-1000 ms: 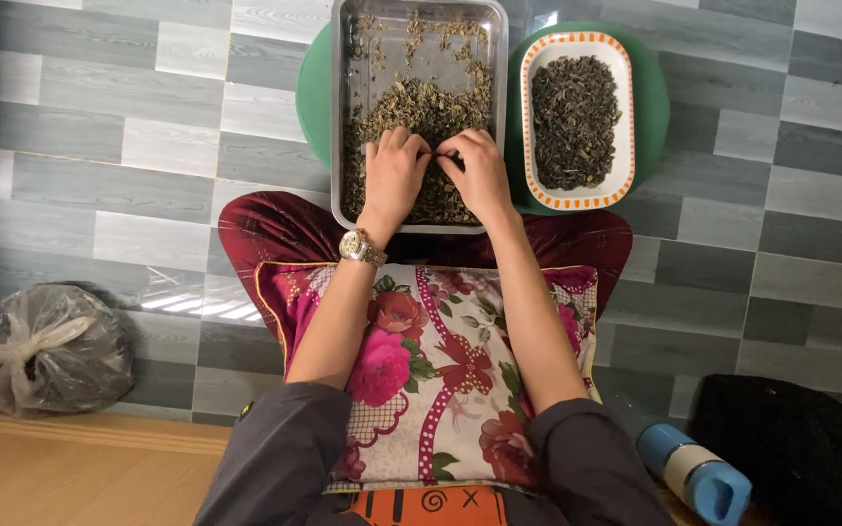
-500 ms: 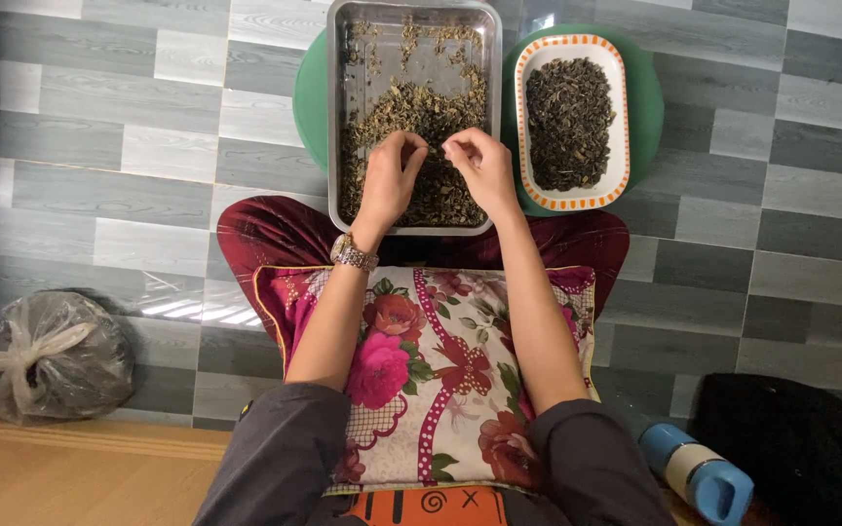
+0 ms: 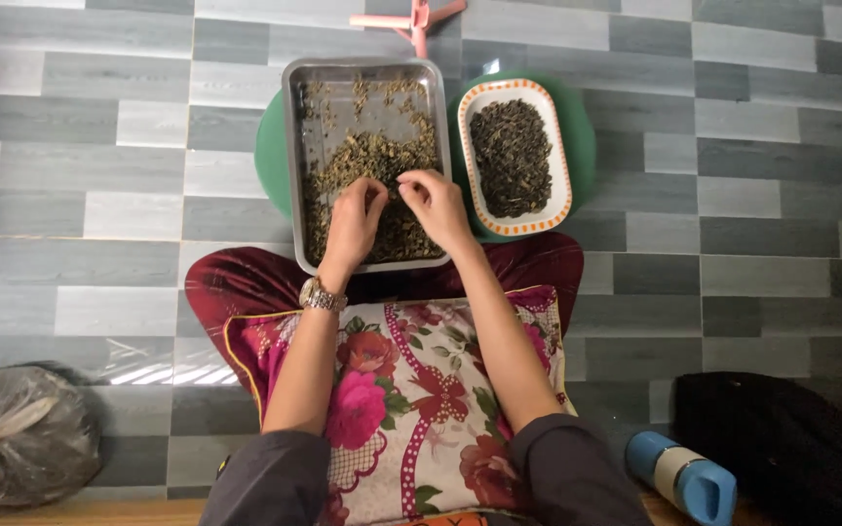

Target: Manually sorting dried tea leaves by picking out specific pieces from a metal tray and placing them into a bowl.

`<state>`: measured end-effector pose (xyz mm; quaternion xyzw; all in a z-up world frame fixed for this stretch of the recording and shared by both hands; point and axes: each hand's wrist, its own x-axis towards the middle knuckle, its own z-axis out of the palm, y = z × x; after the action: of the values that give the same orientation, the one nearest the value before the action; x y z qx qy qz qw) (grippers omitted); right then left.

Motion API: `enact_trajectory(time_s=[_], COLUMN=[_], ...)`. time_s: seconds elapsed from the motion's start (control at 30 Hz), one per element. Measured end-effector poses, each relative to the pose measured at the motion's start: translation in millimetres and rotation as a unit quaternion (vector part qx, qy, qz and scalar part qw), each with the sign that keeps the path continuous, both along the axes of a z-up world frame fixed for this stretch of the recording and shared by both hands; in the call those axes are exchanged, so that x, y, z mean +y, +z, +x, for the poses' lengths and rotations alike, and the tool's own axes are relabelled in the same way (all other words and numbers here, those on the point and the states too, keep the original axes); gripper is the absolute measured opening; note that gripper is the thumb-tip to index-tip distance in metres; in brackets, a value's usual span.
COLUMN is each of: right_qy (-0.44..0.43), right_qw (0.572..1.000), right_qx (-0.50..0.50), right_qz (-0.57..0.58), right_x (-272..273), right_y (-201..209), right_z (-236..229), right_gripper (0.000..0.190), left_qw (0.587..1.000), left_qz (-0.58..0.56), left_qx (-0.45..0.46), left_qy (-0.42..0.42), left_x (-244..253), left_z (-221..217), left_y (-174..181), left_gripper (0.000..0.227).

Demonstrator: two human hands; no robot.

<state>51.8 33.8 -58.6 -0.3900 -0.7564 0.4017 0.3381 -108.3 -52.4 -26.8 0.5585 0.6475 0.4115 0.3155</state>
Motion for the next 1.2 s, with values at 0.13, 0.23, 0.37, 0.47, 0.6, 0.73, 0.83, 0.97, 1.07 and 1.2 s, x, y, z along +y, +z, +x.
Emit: enact_trajectory(time_s=[0.13,0.23,0.37,0.47,0.6,0.73,0.83,0.97,1.07,1.2], right_qy=[0.023,0.040,0.050,0.049,0.036,0.028,0.032,0.057,0.057,0.052], right_qw=[1.000,0.999,0.998,0.998,0.999,0.999,0.999,0.998,0.998,0.999], right_qx=[-0.016,-0.019,0.004,0.004,-0.020,-0.024,-0.028,-0.034,-0.019,-0.010], right_qz=[0.008,-0.016,-0.028,-0.031,-0.015,0.009,0.029,0.002,-0.006,-0.004], right_x=[0,-2,-3,-2,4,2,-3,-4,-5,-3], right_y=[-16,-17,-10,-8,-2,6,5,-10,-5,8], right_z=[-5,-7,-6,-1,7,8,0,-8,-7,-2], right_gripper=[0.014,0.021,0.020,0.017,0.014,0.012,0.013,0.020,0.017,0.013], left_qw=[1.000,0.999,0.997,0.996,0.996,0.997,0.997,0.998,0.999,0.999], left_qz=[0.008,0.000,0.000,-0.006,-0.010,-0.018,-0.010,-0.004,0.009,0.043], left_qx=[0.018,0.042,0.082,0.090,0.091,0.072,0.069,0.064,0.050,0.030], left_qy=[-0.003,0.004,-0.003,-0.009,0.000,0.021,0.017,-0.002,-0.009,-0.011], left_x=[3,1,1,-1,-2,-3,0,1,0,-1], left_z=[1,2,0,-2,-14,-16,-12,-1,1,3], left_y=[-8,-3,1,0,-11,-8,-10,-3,3,9], left_gripper=[0.010,0.008,0.007,0.008,0.009,0.007,0.007,0.007,0.008,0.006])
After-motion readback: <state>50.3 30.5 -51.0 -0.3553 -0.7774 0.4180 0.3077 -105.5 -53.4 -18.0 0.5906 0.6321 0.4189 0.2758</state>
